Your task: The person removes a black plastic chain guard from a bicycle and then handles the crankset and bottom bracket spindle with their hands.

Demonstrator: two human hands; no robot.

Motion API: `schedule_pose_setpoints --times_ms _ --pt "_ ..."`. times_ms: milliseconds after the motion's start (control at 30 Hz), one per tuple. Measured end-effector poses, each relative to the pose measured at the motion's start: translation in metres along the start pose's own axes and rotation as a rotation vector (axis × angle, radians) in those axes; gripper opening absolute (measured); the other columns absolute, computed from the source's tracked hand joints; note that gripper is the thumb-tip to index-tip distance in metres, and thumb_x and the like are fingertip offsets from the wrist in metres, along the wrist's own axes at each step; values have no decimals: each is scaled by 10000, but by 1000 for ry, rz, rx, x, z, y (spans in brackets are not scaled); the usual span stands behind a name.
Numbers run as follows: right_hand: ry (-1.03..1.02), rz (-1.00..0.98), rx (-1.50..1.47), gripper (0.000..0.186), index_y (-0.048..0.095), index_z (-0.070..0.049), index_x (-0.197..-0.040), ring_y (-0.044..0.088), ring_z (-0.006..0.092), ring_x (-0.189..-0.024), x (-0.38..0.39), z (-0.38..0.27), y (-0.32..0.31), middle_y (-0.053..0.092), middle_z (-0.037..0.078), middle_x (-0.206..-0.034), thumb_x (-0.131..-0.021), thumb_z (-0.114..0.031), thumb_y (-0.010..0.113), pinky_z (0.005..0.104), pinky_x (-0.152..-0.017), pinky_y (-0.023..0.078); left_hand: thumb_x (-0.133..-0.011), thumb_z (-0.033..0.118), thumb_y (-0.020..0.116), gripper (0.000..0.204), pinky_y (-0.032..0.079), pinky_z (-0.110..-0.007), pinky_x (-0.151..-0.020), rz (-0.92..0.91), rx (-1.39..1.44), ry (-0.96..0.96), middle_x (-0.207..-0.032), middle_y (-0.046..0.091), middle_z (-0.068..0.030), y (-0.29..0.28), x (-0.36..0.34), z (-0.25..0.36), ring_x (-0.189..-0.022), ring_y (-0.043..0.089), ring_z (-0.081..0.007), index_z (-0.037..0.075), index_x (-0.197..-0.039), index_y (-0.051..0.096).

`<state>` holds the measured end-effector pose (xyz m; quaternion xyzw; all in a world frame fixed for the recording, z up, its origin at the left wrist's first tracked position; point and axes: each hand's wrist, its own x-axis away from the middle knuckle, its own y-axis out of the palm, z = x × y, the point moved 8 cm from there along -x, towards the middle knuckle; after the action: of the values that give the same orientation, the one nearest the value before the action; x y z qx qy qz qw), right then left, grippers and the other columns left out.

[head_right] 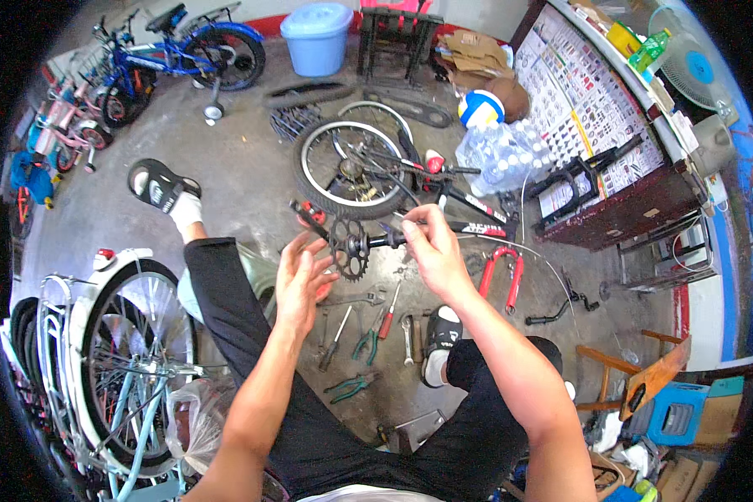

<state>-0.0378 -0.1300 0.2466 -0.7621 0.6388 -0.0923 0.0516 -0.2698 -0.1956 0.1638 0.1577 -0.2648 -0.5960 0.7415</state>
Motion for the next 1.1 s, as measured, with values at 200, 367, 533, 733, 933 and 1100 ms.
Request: schedule_pose_setpoints --times_ms 200,367,533,733,933,1100 --pt "2 64 -723 170 470 -131 -1031 304 44 -490 31 -71 12 394 -54 -645 -1069 -291 516 225 -435 226 -1052 191 559 199 555 -295 -683 242 -220 273 -1004 691 -99 -5 104 63 -816 664 -161 20 -1147 592" --pt "20 80 -934 138 482 -160 -1042 301 52 -490 66 -81 -14 388 -45 -641 -1068 -293 508 225 -438 219 -1038 162 586 302 535 -346 -905 -150 -289 214 -1205 666 -120 112 121 32 -1131 638 -207 2 -1294 581" --pt "122 -18 -1120 164 493 -156 -996 291 49 -481 76 -64 -16 362 -54 -635 -1077 -295 463 221 -432 218 -1047 220 583 457 423 -405 -1074 -191 -153 297 -1383 581 -130 175 98 39 -1282 540 -226 16 -1440 469" --pt "126 -81 -1222 151 499 -149 -996 281 47 -474 61 -63 -10 340 -61 -626 -1071 -276 466 214 -419 218 -1013 300 651 456 457 -372 -1015 -84 114 314 -1330 599 -80 190 67 43 -1236 563 -200 57 -1377 522" --pt "145 -48 -1162 157 489 -173 -958 277 47 -485 59 -70 -16 326 -73 -622 -1071 -282 477 208 -424 223 -975 239 711 277 499 -326 -910 -142 56 349 -1116 684 -4 188 43 42 -1046 625 -136 85 -1195 640" --pt "138 -80 -1095 151 482 -191 -952 273 39 -481 60 -71 -12 327 -79 -629 -1065 -291 490 200 -420 227 -935 151 751 319 517 -333 -882 -178 91 230 -1036 683 -17 192 39 34 -990 636 -128 69 -1222 639"
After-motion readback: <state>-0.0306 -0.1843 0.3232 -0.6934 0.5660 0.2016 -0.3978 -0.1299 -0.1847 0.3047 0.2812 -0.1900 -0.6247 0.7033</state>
